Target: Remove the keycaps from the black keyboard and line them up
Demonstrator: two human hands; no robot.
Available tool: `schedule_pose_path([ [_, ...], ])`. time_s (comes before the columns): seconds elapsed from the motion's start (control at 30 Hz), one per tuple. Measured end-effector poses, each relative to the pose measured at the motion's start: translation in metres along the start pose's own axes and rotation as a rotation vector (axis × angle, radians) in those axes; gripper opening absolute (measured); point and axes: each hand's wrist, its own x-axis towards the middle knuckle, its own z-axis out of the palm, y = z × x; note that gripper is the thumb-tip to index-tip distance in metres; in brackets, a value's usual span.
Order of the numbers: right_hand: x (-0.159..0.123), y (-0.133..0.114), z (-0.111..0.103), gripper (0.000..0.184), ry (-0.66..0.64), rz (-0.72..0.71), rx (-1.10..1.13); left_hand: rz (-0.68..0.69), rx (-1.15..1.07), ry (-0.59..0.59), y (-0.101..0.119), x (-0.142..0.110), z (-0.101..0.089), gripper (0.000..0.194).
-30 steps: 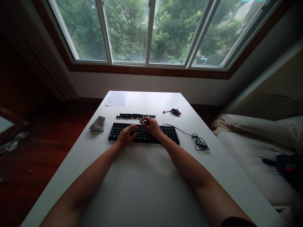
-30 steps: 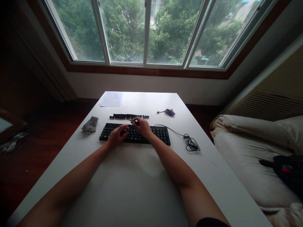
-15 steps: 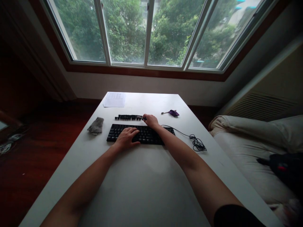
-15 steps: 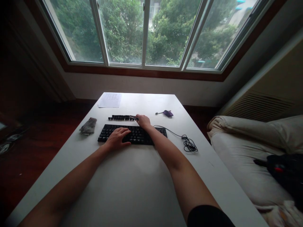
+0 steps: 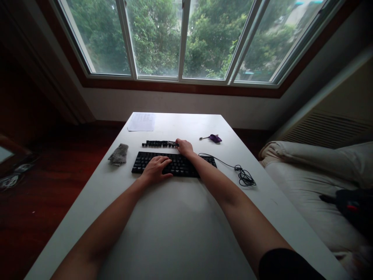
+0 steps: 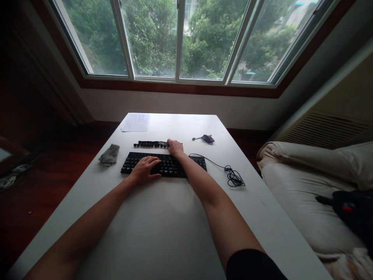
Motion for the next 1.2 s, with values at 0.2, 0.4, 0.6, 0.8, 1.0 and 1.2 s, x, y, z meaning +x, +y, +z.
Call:
schedule_pose_path([
  [0.2, 0.002, 0.001, 0.003, 0.027, 0.012, -0.013, 0.035, -0.008, -0.001, 0.006, -0.001, 0.000, 0.000, 0.063],
  [0.4, 0.006, 0.002, 0.004, 0.029, -0.047, 0.045, 0.064, -0.011, -0.005, 0.009, -0.002, 0.000, -0.001, 0.062],
  [0.6, 0.006, -0.001, 0.001, 0.028, -0.060, 0.039, 0.074, -0.009, 0.001, 0.009, -0.002, 0.000, -0.001, 0.063],
  [0.8, -0.002, 0.000, -0.009, 0.033, -0.017, 0.026, 0.139, -0.027, 0.017, 0.020, -0.008, 0.000, -0.001, 0.063],
  [1.0, -0.021, 0.014, -0.022, 0.034, 0.076, -0.153, 0.365, -0.019, 0.006, 0.026, -0.016, 0.001, 0.000, 0.063],
  [1.2, -0.053, 0.027, -0.039, 0.041, 0.062, -0.205, 0.544, -0.028, -0.003, 0.041, -0.021, 0.003, 0.000, 0.061],
])
